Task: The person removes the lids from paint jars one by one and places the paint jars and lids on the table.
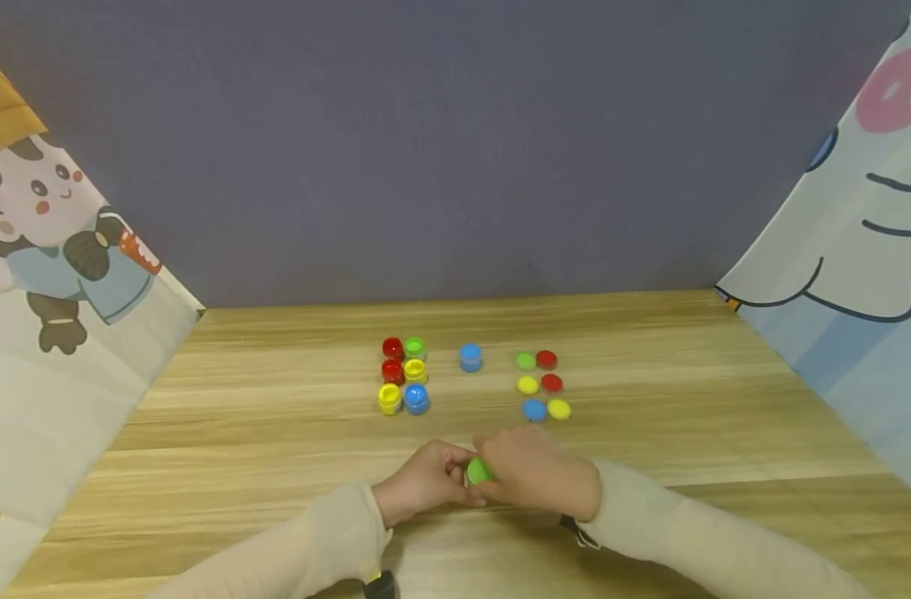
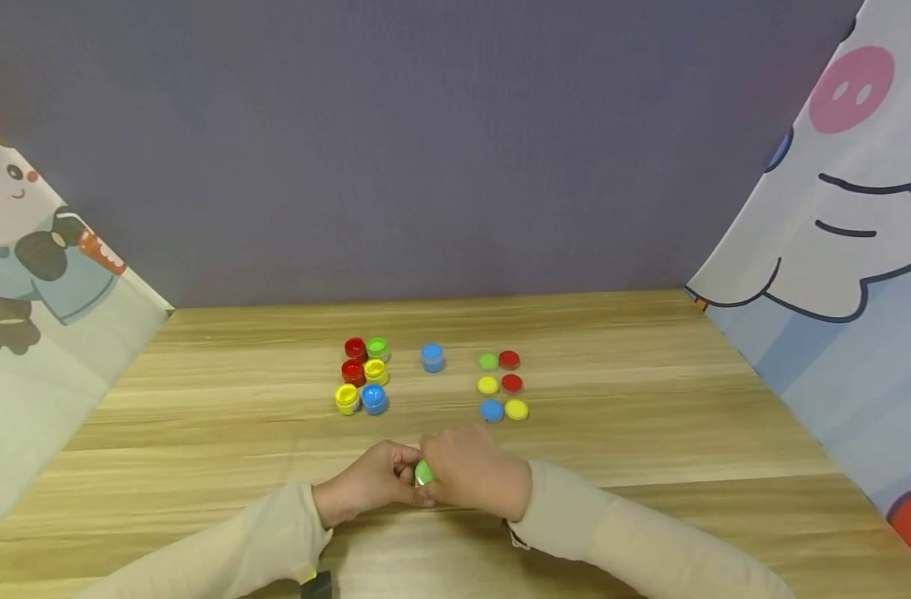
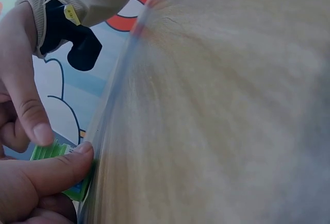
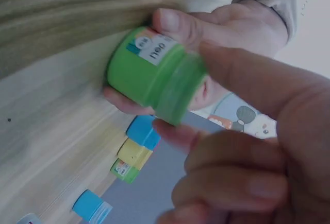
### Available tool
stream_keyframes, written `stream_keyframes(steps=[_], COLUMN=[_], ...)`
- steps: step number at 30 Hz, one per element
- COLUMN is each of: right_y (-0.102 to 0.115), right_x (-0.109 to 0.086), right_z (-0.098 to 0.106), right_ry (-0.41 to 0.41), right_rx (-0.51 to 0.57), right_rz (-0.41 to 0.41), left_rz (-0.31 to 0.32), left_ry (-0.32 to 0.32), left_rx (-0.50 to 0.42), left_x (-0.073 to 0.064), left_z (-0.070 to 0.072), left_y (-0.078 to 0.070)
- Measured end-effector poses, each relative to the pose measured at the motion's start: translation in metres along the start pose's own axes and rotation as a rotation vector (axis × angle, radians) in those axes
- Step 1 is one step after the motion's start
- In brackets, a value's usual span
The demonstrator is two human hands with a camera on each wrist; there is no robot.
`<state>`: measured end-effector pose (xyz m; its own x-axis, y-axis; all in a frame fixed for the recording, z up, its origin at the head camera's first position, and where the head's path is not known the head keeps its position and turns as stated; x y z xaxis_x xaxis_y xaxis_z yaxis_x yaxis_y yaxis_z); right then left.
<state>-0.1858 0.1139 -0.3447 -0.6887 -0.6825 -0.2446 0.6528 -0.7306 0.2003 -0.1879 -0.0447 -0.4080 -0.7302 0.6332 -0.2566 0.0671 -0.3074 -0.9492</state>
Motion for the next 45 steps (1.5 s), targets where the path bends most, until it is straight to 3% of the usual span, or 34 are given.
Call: stream_keyframes(steps=[5,13,17,19,22,25,29,36,45], right_y=[-0.001,-0.004,-0.003,-0.002,-0.001,-0.001,-0.002,-0.001,0.0], right_x=[-0.004,-0.008,-0.006,-0.005,-0.004,-0.004,-0.002,0.0,0.0], right_z=[0.005,0.004,0.002,0.001,0.0,-0.003,-0.008,-0.009,-0.003], right_ry=[0.009,0.039,-0.023,-0.094,-0.149,-0.12,-0.083,-0.102,-0.059], right_rx=[0.055,0.092,0.151,0.14,0.103,0.045,0.016,0.009,0.014], right_rz=[0.101,0.193,0.26,0.235,0.125,0.007,-0.059,-0.075,-0.061], left_rz=[0.003,0.009,-0.014,-0.009,0.003,0.013,0.004,-0.003,-0.002], left_ry=[-0.004,-0.01,-0.015,-0.019,-0.011,-0.006,-0.007,-0.008,0.007], left_rx=[0.015,-0.014,0.005,0.018,0.011,-0.01,-0.015,0.004,-0.025], left_x=[-0.001,-0.001,-0.001,0.0,0.0,0.001,0.001,0.001,0.001], left_z=[0.0,-0.002,-0.001,-0.001,-0.002,-0.002,-0.002,-0.001,-0.001], left_y=[0.0,0.001,0.001,0.001,0.001,0.001,0.0,-0.002,0.0])
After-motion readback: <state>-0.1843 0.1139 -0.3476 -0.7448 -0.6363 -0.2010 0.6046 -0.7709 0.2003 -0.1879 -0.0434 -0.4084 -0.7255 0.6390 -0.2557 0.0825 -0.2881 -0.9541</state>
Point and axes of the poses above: each hand's wrist, its own x-axis towards the middle knuckle, its own z-axis out of the back of the hand, y = z × x, the point moved 1 cm from there along x, towards the middle knuckle, and after that the axes turned 10 degrees about y, right-handed, at the moved point
